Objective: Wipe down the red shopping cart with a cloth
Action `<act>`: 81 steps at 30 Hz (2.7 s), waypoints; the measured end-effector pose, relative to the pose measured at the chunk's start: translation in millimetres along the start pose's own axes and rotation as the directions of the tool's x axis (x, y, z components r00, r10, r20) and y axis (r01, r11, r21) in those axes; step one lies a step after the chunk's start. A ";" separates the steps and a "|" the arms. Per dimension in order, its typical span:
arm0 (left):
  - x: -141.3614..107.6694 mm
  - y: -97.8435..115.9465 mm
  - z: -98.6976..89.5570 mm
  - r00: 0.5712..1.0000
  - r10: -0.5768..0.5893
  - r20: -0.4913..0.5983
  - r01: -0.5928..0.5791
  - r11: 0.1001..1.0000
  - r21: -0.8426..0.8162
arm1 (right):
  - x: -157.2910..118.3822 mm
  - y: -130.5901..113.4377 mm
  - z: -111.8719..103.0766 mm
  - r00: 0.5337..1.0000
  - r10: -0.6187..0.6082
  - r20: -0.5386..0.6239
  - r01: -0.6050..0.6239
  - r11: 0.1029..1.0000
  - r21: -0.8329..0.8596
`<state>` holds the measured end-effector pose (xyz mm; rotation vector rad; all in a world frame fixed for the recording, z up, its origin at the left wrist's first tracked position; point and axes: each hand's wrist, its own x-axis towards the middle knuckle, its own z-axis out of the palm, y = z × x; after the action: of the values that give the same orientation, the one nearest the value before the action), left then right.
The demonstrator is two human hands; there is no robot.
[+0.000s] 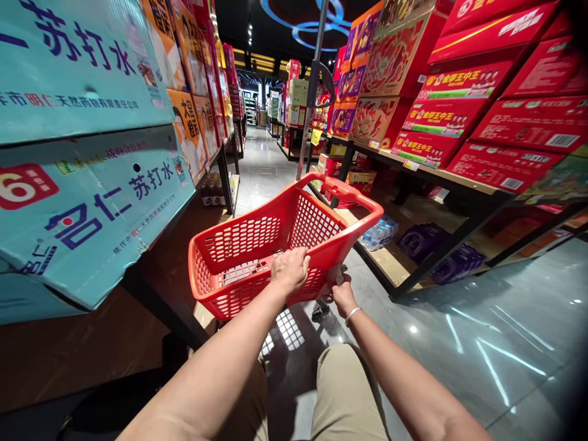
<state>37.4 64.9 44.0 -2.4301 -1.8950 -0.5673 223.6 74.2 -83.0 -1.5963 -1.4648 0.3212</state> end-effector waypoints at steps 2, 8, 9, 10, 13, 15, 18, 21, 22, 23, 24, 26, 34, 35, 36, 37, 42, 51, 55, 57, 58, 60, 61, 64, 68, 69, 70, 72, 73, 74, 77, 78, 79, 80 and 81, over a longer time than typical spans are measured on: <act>-0.1 -0.5 1.1 1.000 0.009 0.002 -0.009 1.000 0.004 | 20.3 -7.9 -10.3 0.999 0.043 -0.009 -0.043 0.998 0.047; -0.2 -0.1 0.6 1.000 0.005 0.000 -0.005 1.000 0.005 | 105.7 -55.5 -75.7 0.948 -0.014 -0.318 0.026 0.999 0.033; -0.2 0.0 0.5 1.000 0.008 0.003 -0.008 1.000 0.001 | 108.2 -59.6 -79.1 0.934 -0.073 -0.350 0.071 0.997 -0.020; -0.2 0.2 0.4 1.000 0.010 0.004 -0.010 1.000 -0.004 | 105.6 -61.0 -77.9 0.924 -0.116 -0.364 0.103 0.993 -0.056; -0.2 0.3 0.6 1.000 0.013 0.003 -0.013 1.000 -0.010 | 74.1 -48.7 -51.4 0.939 -0.119 -0.323 0.109 0.993 -0.051; -0.2 0.2 1.1 1.000 0.014 0.003 -0.014 1.000 -0.005 | 45.8 -32.2 -26.3 0.971 -0.049 -0.232 0.049 0.999 -0.007; 0.0 -0.3 2.4 1.000 0.017 0.001 -0.017 1.000 0.011 | 18.1 -13.5 -4.6 0.988 0.068 -0.137 -0.061 0.997 0.056; 0.2 -1.1 3.9 0.999 0.036 0.000 -0.036 0.999 0.019 | 23.6 -18.5 -17.2 0.982 0.069 -0.175 -0.056 0.995 0.083; 0.1 -1.4 4.3 0.999 0.041 0.002 -0.041 0.999 0.019 | 32.2 -25.8 -28.0 0.976 0.011 -0.218 0.004 0.998 0.067; 0.0 -1.7 4.6 0.999 0.044 0.003 -0.044 0.999 0.017 | 43.2 -35.0 -40.8 0.960 -0.074 -0.269 0.085 0.996 0.027; -0.3 -1.9 4.8 0.999 0.044 0.003 -0.044 0.999 0.015 | 55.4 -45.3 -54.5 0.929 -0.184 -0.322 0.181 0.983 -0.040; -1.2 -2.1 5.1 0.999 0.041 0.004 -0.041 0.999 0.010 | 80.0 -66.1 -80.8 0.870 -0.353 -0.345 0.289 0.931 -0.223; -1.7 3.4 7.2 0.999 0.044 0.008 -0.044 0.999 -0.002 | 83.2 -136.5 -96.9 0.834 -0.419 0.359 0.544 0.730 -0.413; -1.4 4.2 7.6 0.999 0.038 0.011 -0.038 0.999 0.000 | 75.7 -143.5 -91.7 0.779 -0.438 0.448 0.609 0.700 -0.373; -1.1 4.9 7.8 0.999 0.032 0.014 -0.032 0.999 0.001 | 69.9 -148.7 -87.3 0.729 -0.451 0.515 0.655 0.677 -0.335; -1.1 5.5 7.9 0.999 0.031 0.017 -0.031 1.000 0.001 | 66.7 -151.6 -84.7 0.688 -0.462 0.560 0.689 0.659 -0.302; -1.4 5.0 8.2 0.998 0.060 -0.001 -0.060 0.998 -0.021 | 100.7 -129.2 -113.3 0.701 -0.498 0.510 0.701 0.613 -0.365; 9.0 4.1 11.3 1.000 0.012 -0.010 -0.013 0.996 -0.085 | 177.0 -84.8 -185.7 0.916 -0.260 0.305 0.400 0.641 -0.655; 15.9 -4.4 10.2 1.000 -0.003 0.019 0.005 0.995 -0.099 | 160.8 -92.3 -180.3 0.907 -0.289 0.307 0.421 0.607 -0.674; 18.2 -10.4 9.1 1.000 -0.001 0.030 0.004 0.995 -0.102 | 149.9 -98.0 -178.4 0.903 -0.298 0.309 0.428 0.564 -0.706; 18.8 -12.8 8.6 1.000 0.006 0.026 -0.003 0.995 -0.102 | 145.1 -101.1 -177.9 0.905 -0.292 0.308 0.422 0.544 -0.725; 18.8 -14.7 8.4 1.000 0.019 -0.003 -0.019 0.994 -0.110 | 137.0 -107.7 -177.4 0.916 -0.268 0.298 0.398 0.513 -0.761; 18.4 -13.8 8.7 0.999 0.028 -0.020 -0.030 0.992 -0.119 | 133.7 -111.1 -177.2 0.921 -0.254 0.296 0.387 0.502 -0.773; 17.7 -3.9 9.5 0.997 0.054 -0.053 -0.062 0.983 -0.172 | 124.5 -121.5 -176.6 0.921 -0.225 0.317 0.388 0.491 -0.780; 23.7 19.1 5.6 0.990 0.113 -0.087 -0.132 0.956 -0.262 | 106.4 -135.6 -175.2 0.899 -0.231 0.372 0.438 0.492 -0.752; 26.4 25.1 3.9 0.986 0.141 -0.094 -0.162 0.947 -0.278 | 100.3 -138.9 -174.5 0.893 -0.242 0.380 0.451 0.491 -0.746; 29.0 30.7 2.3 0.979 0.177 -0.100 -0.199 0.936 -0.290 | 93.9 -141.9 -173.6 0.885 -0.255 0.389 0.465 0.489 -0.738; 33.6 39.5 0.3 0.965 0.232 -0.120 -0.258 0.920 -0.295 | 81.6 -146.3 -172.1 0.868 -0.287 0.405 0.496 0.486 -0.719; 35.2 42.2 0.2 0.960 0.248 -0.133 -0.277 0.916 -0.290 | 76.8 -147.3 -172.1 0.859 -0.300 0.414 0.511 0.485 -0.710; 36.3 43.5 0.7 0.954 0.262 -0.142 -0.293 0.914 -0.281 | 73.6 -147.3 -173.2 0.850 -0.313 0.424 0.527 0.485 -0.698; 36.8 40.5 3.1 0.945 0.291 -0.150 -0.322 0.910 -0.260 | 78.1 -140.0 -186.6 0.815 -0.363 0.452 0.579 0.539 -0.612; 36.4 38.3 3.5 0.942 0.303 -0.144 -0.332 0.907 -0.259 | 84.5 -135.1 -194.6 0.808 -0.383 0.448 0.588 0.576 -0.568; 35.8 36.0 3.7 0.941 0.311 -0.134 -0.337 0.905 -0.262 | 92.7 -129.5 -203.5 0.807 -0.404 0.431 0.589 0.609 -0.531; 35.2 34.1 3.5 0.942 0.311 -0.124 -0.334 0.904 -0.266 | 101.6 -123.5 -212.7 0.814 -0.417 0.405 0.580 0.633 -0.514; 34.6 32.4 3.1 0.946 0.303 -0.117 -0.324 0.907 -0.269 | 110.2 -117.8 -221.3 0.830 -0.415 0.372 0.557 0.653 -0.514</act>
<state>75.7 89.3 57.9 -2.7641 -1.4321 -0.9496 333.4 60.4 167.4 -1.5733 -2.2752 -0.3468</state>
